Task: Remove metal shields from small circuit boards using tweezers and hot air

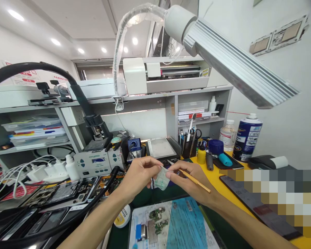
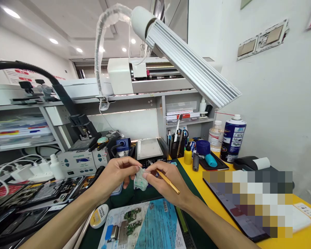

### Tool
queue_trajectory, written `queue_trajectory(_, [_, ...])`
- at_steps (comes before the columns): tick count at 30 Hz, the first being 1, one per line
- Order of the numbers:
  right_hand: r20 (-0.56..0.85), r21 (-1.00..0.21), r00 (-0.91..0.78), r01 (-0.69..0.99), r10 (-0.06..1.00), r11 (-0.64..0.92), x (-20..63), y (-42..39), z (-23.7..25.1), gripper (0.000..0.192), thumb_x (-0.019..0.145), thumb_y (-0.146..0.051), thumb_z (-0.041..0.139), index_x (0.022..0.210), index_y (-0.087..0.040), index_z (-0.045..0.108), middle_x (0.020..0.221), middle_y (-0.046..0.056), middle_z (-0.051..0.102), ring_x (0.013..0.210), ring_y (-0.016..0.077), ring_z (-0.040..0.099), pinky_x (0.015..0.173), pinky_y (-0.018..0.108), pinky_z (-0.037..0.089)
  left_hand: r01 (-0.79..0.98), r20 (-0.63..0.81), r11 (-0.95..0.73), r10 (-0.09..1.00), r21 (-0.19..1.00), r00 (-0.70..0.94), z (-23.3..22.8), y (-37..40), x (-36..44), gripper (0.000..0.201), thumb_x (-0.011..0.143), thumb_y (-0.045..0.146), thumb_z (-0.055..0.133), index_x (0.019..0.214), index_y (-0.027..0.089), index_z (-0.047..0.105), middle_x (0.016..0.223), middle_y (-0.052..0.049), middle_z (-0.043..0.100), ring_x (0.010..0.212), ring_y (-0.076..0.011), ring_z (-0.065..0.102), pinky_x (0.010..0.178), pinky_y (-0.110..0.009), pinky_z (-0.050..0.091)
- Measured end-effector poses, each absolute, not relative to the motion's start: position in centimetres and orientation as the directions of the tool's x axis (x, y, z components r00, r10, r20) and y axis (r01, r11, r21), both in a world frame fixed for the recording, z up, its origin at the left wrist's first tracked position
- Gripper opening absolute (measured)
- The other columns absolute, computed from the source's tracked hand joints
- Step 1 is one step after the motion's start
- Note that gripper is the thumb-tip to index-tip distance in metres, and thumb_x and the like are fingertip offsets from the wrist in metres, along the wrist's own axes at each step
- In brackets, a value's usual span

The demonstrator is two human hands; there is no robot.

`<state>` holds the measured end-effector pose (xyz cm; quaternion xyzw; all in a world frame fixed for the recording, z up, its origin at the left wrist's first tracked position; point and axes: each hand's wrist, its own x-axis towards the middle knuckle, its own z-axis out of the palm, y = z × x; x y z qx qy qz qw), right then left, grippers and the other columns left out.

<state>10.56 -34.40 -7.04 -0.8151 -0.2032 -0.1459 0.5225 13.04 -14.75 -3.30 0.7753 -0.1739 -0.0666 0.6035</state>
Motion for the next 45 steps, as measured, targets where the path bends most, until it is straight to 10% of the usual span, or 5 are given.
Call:
queue_trajectory(33, [0.421, -0.855, 0.899, 0.437, 0.119, -0.280, 10.8, -34.6, -7.2, 0.022, 0.091, -0.038, 0.068, 0.081, -0.019, 0.068, 0.069, -0.001, 0.060, 0.062, 0.0144, 0.056, 0.056, 0.024, 0.045, -0.354, 0.200, -0.286, -0.454, 0.890, 0.868, -4.5, -14.9, 13.1, 0.034, 0.086, 0.048, 0.069, 0.095, 0.015, 0.073, 0.068, 0.002, 0.060, 0.043, -0.0071, 0.042, 0.040, -0.021, 0.034])
queue_trajectory(45, [0.476, -0.801, 0.877, 0.462, 0.063, -0.380, 10.9, -34.6, -7.7, 0.017, 0.090, -0.033, 0.068, 0.081, -0.019, 0.065, 0.068, -0.003, 0.056, 0.063, 0.0137, 0.051, 0.056, 0.024, 0.037, -0.480, 0.320, -0.344, -0.429, 0.807, 0.845, -4.9, -15.3, 13.3, 0.024, 0.092, 0.037, 0.064, 0.096, 0.019, 0.080, 0.081, -0.002, 0.072, 0.071, -0.0164, 0.058, 0.065, -0.027, 0.042])
